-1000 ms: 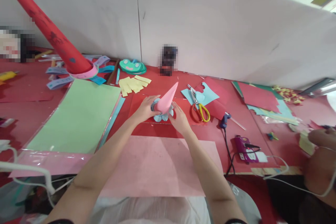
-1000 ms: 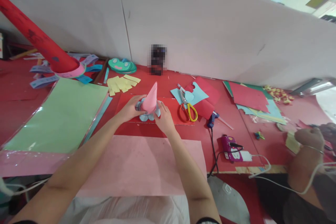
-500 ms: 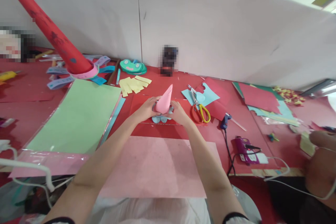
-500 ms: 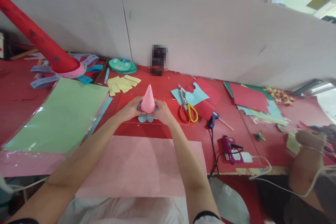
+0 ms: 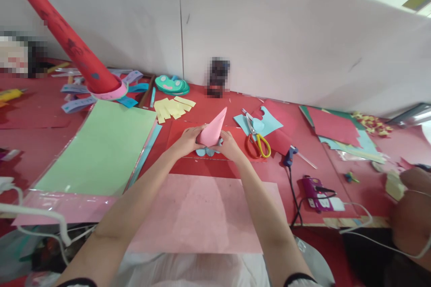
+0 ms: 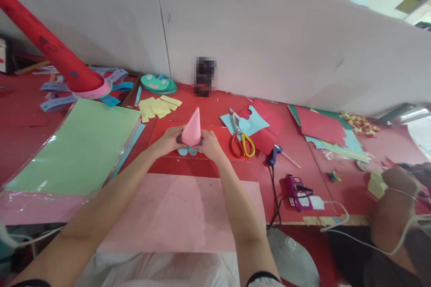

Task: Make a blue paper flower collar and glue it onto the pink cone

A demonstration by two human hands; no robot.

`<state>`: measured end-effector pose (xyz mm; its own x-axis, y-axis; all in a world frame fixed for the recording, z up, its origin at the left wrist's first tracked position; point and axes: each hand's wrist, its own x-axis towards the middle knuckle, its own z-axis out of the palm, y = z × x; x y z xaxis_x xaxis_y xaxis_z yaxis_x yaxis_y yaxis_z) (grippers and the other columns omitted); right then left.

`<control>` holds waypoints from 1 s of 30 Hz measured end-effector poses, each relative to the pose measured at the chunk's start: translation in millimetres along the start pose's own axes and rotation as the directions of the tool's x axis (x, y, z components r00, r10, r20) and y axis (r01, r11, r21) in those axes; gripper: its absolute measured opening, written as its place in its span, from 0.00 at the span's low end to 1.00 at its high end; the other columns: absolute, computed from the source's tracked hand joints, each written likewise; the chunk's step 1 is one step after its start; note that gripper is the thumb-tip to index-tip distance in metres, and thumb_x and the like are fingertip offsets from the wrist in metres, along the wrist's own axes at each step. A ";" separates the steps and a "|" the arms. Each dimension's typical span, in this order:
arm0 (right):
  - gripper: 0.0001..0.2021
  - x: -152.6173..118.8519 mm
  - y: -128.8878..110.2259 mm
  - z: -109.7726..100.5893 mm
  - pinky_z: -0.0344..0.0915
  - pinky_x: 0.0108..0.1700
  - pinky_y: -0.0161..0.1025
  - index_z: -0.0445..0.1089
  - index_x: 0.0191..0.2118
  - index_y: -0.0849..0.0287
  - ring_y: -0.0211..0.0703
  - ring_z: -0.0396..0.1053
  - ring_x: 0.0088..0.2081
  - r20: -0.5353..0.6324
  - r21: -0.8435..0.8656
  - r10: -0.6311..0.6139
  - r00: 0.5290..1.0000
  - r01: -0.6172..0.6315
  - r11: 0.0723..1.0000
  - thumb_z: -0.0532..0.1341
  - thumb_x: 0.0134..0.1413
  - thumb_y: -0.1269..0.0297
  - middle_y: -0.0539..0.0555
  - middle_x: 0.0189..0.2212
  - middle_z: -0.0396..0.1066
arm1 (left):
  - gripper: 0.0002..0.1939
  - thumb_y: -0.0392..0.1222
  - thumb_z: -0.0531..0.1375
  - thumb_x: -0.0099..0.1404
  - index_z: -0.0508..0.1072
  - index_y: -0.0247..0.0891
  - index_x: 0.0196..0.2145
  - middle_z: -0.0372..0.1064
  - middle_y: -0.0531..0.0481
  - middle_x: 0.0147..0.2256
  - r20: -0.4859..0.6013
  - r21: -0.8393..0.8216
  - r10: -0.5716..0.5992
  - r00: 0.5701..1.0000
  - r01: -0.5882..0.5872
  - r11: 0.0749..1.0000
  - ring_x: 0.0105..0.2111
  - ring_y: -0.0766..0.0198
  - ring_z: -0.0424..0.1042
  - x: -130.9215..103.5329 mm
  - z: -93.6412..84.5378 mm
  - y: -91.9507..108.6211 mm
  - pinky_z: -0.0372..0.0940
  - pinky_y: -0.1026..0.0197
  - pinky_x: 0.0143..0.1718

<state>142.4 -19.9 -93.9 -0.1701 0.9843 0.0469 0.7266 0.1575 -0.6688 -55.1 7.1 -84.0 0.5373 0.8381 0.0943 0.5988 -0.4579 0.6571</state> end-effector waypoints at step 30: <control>0.36 -12.8 21.6 8.0 0.43 0.66 0.59 0.56 0.63 0.57 0.55 0.40 0.68 -0.017 -0.154 -0.091 0.996 0.087 0.984 0.61 0.51 0.48 0.61 0.65 0.51 | 0.51 0.54 0.64 0.54 0.39 0.43 0.66 0.37 0.41 0.68 0.121 0.124 -0.132 0.984 0.117 0.985 0.67 0.50 0.33 -8.6 -13.7 -5.2 0.32 0.43 0.65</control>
<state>154.9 -29.7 -114.8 -0.2238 0.9672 0.1200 0.8027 0.2528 -0.5401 -71.0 6.4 -78.0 0.5218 0.8488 -0.0846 0.7264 -0.3902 0.5658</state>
